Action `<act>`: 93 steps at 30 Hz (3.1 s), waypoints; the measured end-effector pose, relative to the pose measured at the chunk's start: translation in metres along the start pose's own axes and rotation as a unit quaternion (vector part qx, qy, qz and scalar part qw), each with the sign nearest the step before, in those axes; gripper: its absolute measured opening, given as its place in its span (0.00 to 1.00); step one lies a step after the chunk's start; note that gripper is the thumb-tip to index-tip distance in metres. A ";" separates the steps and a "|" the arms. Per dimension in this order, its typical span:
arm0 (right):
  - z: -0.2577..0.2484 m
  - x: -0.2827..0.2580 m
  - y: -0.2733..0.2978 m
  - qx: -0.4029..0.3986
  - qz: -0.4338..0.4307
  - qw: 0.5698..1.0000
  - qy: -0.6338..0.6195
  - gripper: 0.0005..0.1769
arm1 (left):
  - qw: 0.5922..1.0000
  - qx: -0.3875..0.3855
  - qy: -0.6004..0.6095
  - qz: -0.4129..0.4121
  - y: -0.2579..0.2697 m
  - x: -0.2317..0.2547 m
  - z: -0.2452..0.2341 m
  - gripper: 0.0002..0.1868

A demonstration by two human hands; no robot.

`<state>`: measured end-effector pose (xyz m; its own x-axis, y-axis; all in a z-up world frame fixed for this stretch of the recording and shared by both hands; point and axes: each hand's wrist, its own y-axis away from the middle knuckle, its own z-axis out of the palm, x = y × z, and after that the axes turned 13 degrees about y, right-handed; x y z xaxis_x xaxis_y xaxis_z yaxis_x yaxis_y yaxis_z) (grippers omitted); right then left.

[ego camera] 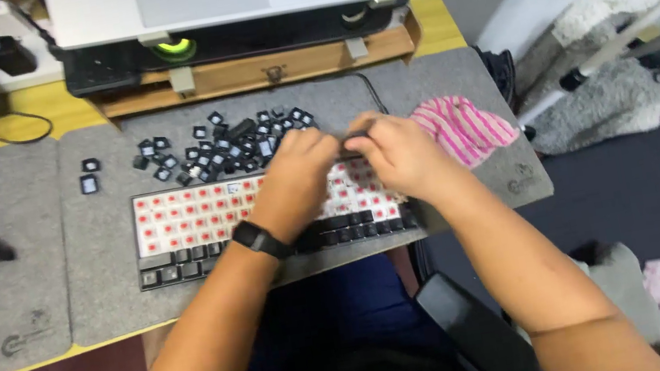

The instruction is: The person installs black keycaps onto a mechanical keyboard base with red switches using a keycap puller. They pick up keycaps from a pile on the desk and press them into place one by one across the keyboard.

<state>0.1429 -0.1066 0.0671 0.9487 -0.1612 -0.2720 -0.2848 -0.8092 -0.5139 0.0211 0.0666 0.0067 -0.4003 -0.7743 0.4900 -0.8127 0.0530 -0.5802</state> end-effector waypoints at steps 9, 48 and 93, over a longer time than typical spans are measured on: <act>0.033 -0.027 -0.079 -0.080 -0.070 0.985 -0.136 0.15 | 0.983 -0.030 0.163 -0.082 0.014 -0.029 -0.095 0.02; -0.044 -0.056 0.039 -0.249 0.107 0.961 -0.054 0.07 | 0.933 0.228 -0.167 -0.224 0.202 0.025 -0.134 0.09; 0.031 0.003 -0.003 0.194 0.112 0.955 -0.194 0.14 | 0.904 0.142 -0.291 -0.278 0.193 0.024 -0.121 0.15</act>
<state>0.1420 -0.0870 0.0426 0.7574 -0.0224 -0.6526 -0.5748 -0.4970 -0.6501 -0.1968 0.1345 -0.0142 0.3948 -0.8365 0.3801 -0.6453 -0.5469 -0.5333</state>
